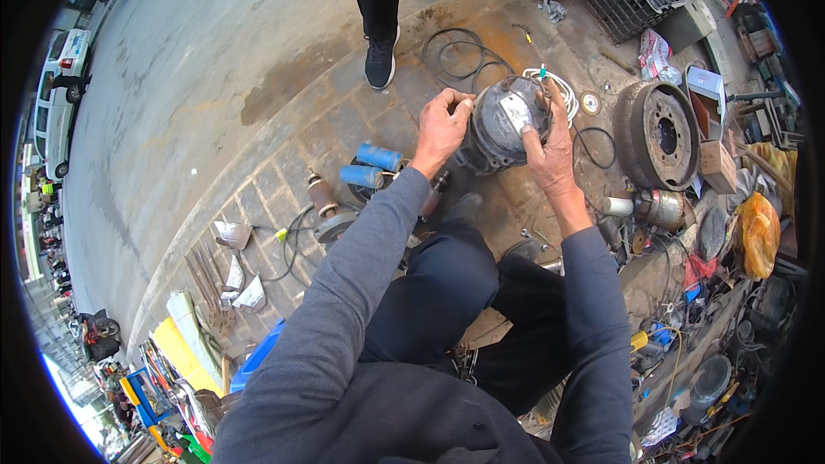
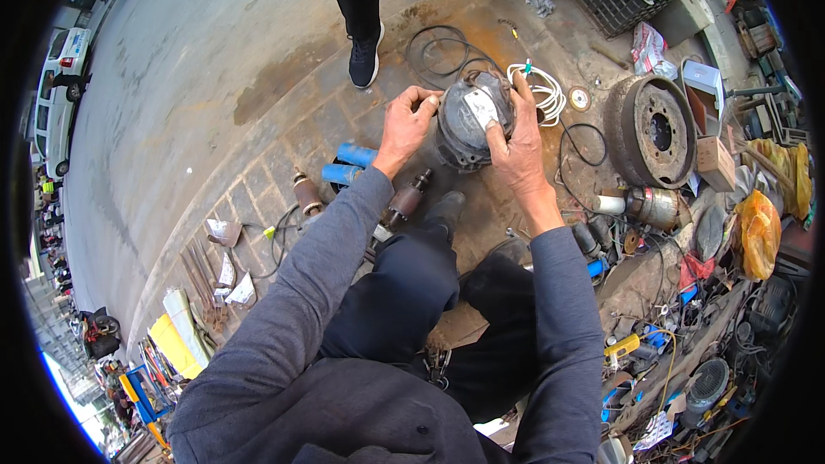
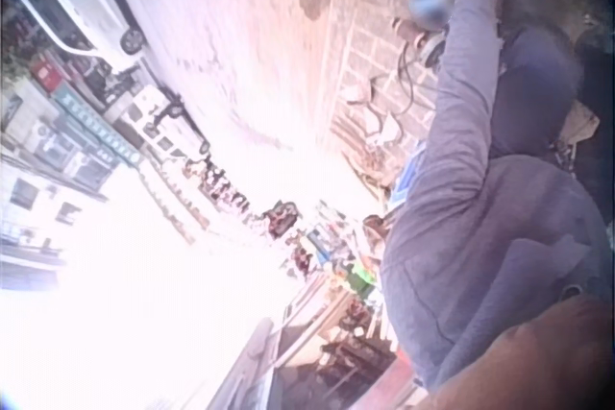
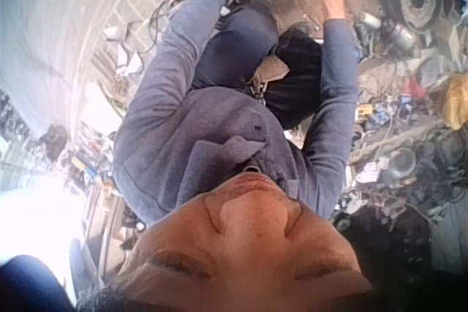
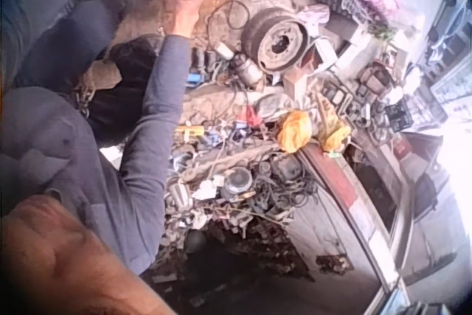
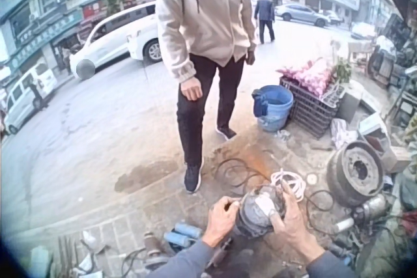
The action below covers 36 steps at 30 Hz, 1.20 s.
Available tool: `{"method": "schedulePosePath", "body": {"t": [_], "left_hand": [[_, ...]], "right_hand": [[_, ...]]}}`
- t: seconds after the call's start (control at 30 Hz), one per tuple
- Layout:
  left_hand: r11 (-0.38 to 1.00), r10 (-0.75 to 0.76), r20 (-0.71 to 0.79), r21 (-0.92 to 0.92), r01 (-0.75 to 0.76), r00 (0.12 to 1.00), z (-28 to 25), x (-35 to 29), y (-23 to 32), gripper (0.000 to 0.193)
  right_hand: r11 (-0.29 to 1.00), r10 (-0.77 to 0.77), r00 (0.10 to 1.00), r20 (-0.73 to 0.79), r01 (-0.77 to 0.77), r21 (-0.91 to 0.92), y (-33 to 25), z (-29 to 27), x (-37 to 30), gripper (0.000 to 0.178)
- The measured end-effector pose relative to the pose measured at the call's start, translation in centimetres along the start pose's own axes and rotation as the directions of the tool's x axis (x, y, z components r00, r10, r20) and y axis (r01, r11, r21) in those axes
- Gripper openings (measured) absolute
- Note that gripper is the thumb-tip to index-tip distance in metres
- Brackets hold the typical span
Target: The person sits on the floor and handles a cylindrical electric motor, turning it over and inspecting its ends and wiring. The person then stands and walks through a cluttered workshop, briefly handling a small metal can.
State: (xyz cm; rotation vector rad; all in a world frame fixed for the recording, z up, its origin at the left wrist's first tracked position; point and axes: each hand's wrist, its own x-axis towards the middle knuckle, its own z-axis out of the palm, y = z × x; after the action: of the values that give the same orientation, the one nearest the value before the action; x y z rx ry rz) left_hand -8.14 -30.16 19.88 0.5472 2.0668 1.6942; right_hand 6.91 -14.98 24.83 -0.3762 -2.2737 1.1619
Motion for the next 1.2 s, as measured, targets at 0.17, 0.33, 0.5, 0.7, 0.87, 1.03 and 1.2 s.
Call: {"method": "schedulePosePath", "body": {"t": [0.17,0.33,0.5,0.7,0.87,1.03,1.2], "left_hand": [[0.996,0.042,-0.049,-0.071,-0.046,0.998,0.4,-0.8,-0.4,0.018],[0.993,0.088,-0.054,-0.07,-0.092,0.995,0.5,-0.9,-0.4,0.017],[0.997,0.064,-0.02,-0.034,-0.065,0.998,0.9,0.0,-0.4,0.02],[0.994,0.104,-0.049,-0.013,-0.105,0.993,1.9,1.4,-0.4,0.021],[0.99,0.134,-0.052,0.049,-0.131,0.99,1.7,1.1,-0.4,0.021],[0.972,0.165,0.011,0.168,-0.165,0.986,1.2,0.7,0.6,0.028],[0.949,0.262,0.322,0.086,-0.304,0.91,0.1,-0.1,3.5,0.082]], "right_hand": [[0.992,-0.042,0.996,0.085,0.052,-0.111,-0.5,-0.9,-0.6,0.063],[0.989,-0.035,0.995,0.089,0.047,-0.142,-0.8,-1.1,-0.7,0.059],[0.97,-0.059,0.998,0.009,0.06,-0.237,-1.1,-0.4,-0.9,0.057],[0.891,-0.095,0.995,-0.016,0.078,-0.447,-2.3,0.4,-1.5,0.062],[0.917,-0.087,0.989,0.117,0.125,-0.378,-2.5,-1.7,-1.1,0.075],[0.983,-0.012,0.982,0.187,0.046,-0.177,-1.5,-6.6,-1.7,0.08],[0.983,0.144,0.982,0.123,-0.127,-0.133,1.7,-9.0,-3.9,0.057]]}}
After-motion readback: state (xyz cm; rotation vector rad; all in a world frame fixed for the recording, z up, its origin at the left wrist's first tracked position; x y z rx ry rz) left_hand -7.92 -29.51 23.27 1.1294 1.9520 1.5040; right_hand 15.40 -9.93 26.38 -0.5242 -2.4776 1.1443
